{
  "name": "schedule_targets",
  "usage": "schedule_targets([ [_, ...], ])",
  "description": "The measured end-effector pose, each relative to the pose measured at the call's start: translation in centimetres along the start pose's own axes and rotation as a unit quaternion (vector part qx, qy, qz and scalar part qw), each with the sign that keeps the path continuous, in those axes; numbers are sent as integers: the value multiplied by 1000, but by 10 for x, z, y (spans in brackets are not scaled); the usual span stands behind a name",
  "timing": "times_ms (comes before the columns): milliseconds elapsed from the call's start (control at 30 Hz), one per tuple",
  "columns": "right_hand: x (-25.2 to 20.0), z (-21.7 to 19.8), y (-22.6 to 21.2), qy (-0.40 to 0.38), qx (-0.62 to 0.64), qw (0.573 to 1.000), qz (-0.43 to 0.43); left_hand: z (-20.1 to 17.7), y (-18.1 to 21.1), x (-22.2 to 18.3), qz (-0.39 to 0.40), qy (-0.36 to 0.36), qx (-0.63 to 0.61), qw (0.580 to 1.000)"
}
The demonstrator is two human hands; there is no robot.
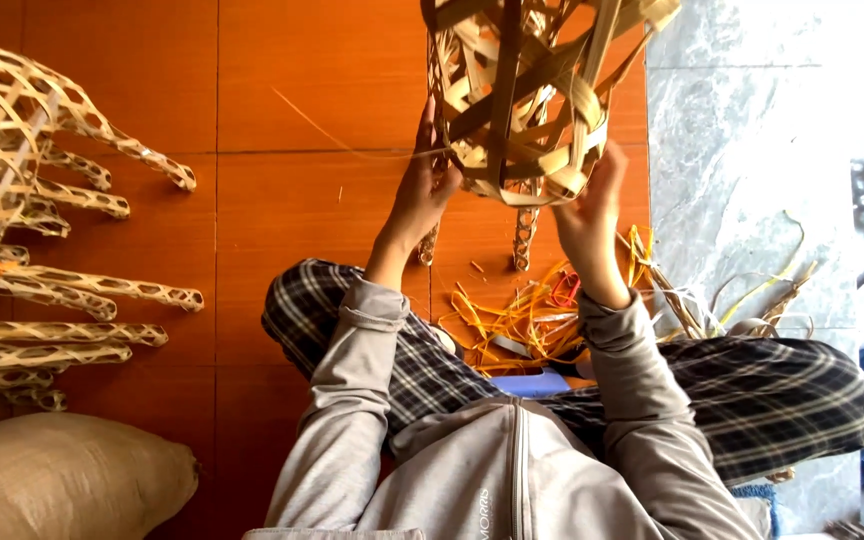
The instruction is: Weaving and trimming a decorative giraffe figure using bamboo strips.
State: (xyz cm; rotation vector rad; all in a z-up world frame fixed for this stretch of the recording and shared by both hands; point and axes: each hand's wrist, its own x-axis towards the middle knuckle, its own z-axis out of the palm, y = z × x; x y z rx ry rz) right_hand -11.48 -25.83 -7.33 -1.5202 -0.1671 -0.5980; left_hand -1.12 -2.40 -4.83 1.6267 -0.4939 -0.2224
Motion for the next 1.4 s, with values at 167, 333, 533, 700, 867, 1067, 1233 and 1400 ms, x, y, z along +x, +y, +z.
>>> schedule_targets([
  [167,-38,-9,45,-99,-203,960,166,-23,-65,-9,41,-45,90,994],
  [333,-47,-7,77,-106,-164,958,211,-23,-32,-19,-26,-71,190,979],
  [533,-51,-10,87,-125,-196,953,194,-23,-92,-17,-31,1,325,945],
  [700,-50,12,67,-173,-227,953,106,-18,-73,-4,35,120,405,906],
  [867,-68,43,67,-177,-168,955,167,-9,-48,-16,-125,-2,321,939],
  [1067,-71,50,69,-192,-213,950,122,3,-32,-30,-67,-121,10,990],
  [1233,-64,64,58,-178,-258,944,106,5,-46,-31,-100,-101,-106,984],
  [1400,-59,78,47,-155,-264,945,112,13,-43,-29,-125,-59,-278,950],
])
